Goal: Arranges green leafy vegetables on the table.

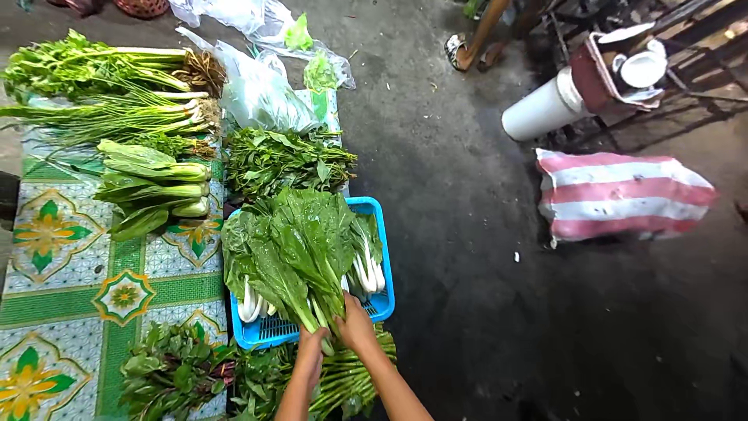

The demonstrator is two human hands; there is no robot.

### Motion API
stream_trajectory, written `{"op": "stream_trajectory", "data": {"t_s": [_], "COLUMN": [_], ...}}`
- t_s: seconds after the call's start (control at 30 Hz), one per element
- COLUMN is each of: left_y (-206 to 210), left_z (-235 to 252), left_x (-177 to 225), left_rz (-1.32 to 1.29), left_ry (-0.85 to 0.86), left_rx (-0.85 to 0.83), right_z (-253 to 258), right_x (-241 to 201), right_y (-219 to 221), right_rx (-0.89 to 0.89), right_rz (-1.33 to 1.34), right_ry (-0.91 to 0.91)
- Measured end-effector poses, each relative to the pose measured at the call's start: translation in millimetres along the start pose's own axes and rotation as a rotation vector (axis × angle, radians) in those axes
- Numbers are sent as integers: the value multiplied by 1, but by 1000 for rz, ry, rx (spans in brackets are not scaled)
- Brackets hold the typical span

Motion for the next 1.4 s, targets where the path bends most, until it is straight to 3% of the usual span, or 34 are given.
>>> {"op": "stream_trajectory", "data": {"t_s": [0.13,0.3,0.47,0.57,0.7,0.87,1.0,1.17,1.3,1.4], "left_y": [1,1,-7,-11,-18,-9,-12,-25,-26,-13], "left_z": [-17,-39,-43,-40,-38,-52,-51,-37,-42,-33], "left_x": [10,21,26,31,33,28,30,36,43,46], "left_rz": [-125,-168,-52,110,214,348,313,142,157,461], "left_ry": [-159,-205,-138,-33,48,-1,-54,-29,63,100], "left_rx": [-92,-190,-112,-84,-27,-173,-244,-174,-181,-202], "right_z": [-2,-23,-30,-31,-48,-64,-63,-89,-82,-54], "right_x": [2,-10,-4,-5,-16,-18,-24,-47,-42,-25], "right_y": [-13,-22,6,21,21,23,31,45,25,18], "right_rx": [-157,-321,-258,-151,-102,-118,-226,-226,20,206], "right_rz": [140,502,871,855,454,173,183,335,717,645], "right_ry": [-67,-30,-26,-28,-6,-28,-97,-303,-225,-187]}}
Point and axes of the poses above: each hand's wrist, its own z-axis towards the middle knuckle, its own y-axis out of the palm, x = y × z, the point moved 8 cm from there along z, towards the middle knuckle, and after that the axes turned 6 degrees about -y, right-handed, at the moved point
